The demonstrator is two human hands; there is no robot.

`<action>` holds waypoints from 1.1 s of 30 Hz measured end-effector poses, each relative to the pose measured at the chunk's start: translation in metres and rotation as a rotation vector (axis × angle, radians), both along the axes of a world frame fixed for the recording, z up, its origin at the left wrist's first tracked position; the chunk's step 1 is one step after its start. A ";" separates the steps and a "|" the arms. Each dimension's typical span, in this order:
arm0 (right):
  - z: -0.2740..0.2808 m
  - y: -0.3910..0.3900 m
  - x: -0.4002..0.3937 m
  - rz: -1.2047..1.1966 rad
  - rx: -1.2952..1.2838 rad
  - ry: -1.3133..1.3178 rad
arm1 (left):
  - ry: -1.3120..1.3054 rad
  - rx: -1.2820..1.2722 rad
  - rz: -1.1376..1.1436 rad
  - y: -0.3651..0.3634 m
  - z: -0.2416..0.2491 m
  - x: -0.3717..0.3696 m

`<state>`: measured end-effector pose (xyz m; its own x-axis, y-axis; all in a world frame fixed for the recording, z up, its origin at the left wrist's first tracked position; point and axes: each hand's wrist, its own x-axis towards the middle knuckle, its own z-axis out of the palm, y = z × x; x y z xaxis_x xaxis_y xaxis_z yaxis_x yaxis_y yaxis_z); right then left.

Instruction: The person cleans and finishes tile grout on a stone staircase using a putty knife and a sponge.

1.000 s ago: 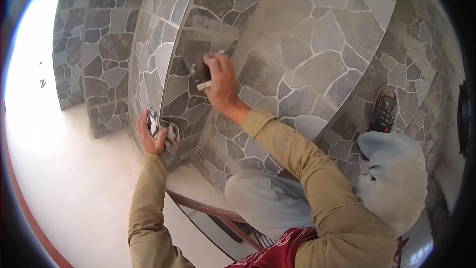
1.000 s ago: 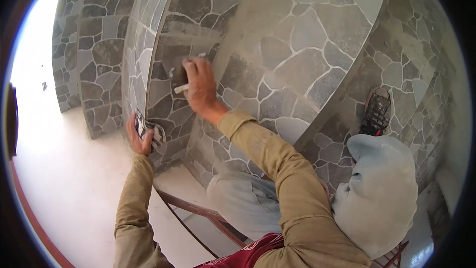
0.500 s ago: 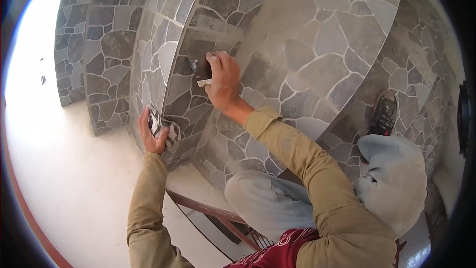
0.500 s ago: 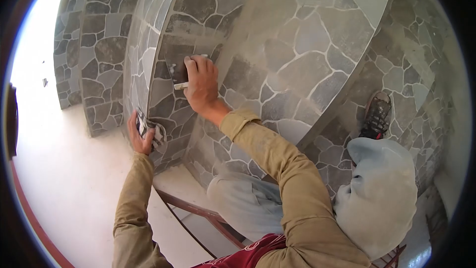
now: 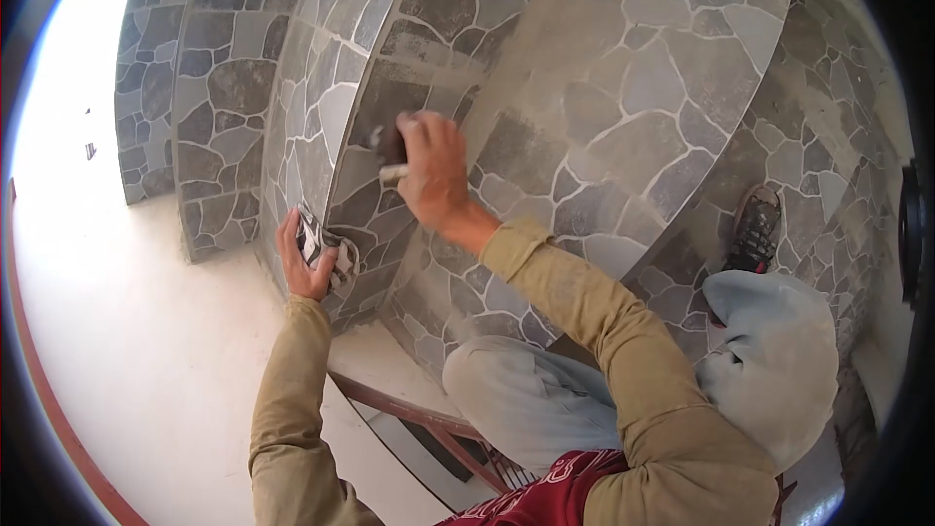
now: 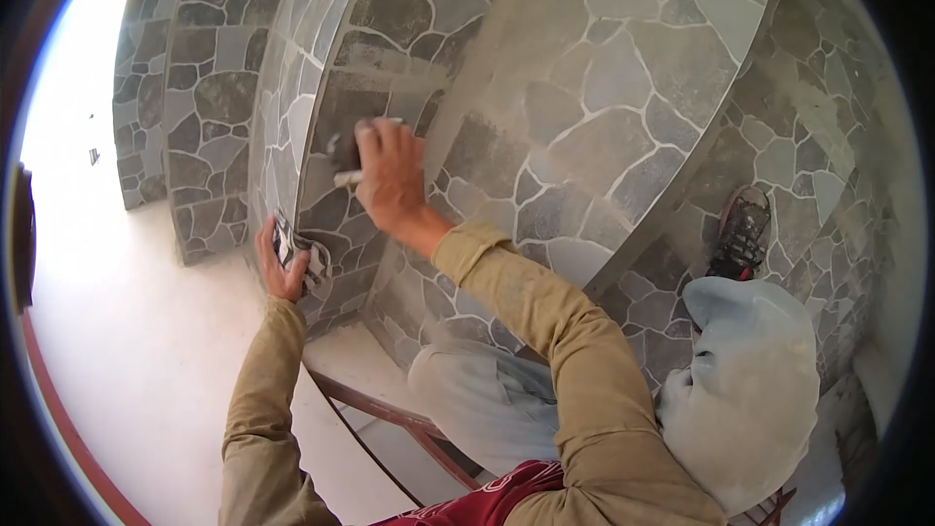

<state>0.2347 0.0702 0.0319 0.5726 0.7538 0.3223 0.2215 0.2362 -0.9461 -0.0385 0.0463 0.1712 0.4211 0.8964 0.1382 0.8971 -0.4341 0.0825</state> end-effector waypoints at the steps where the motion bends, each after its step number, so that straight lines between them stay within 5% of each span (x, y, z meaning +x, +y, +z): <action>1: 0.006 -0.004 -0.002 0.041 0.046 -0.065 | -0.003 0.006 -0.018 0.000 0.001 -0.001; 6: 0.001 0.010 0.010 -0.049 -0.001 -0.012 | 0.034 0.006 0.008 -0.003 0.004 -0.004; 9: 0.012 -0.008 -0.009 0.101 0.102 -0.064 | 0.021 0.022 -0.001 0.000 -0.001 -0.003; 13: -0.006 0.029 0.010 -0.158 0.035 -0.074 | 0.043 0.018 0.020 -0.003 0.005 0.004; 16: 0.013 -0.007 -0.025 0.060 0.122 -0.114 | 0.021 0.019 -0.015 0.000 0.003 -0.001; 33: 0.013 0.003 -0.009 0.041 0.124 -0.056 | 0.037 0.038 -0.021 0.001 0.002 -0.002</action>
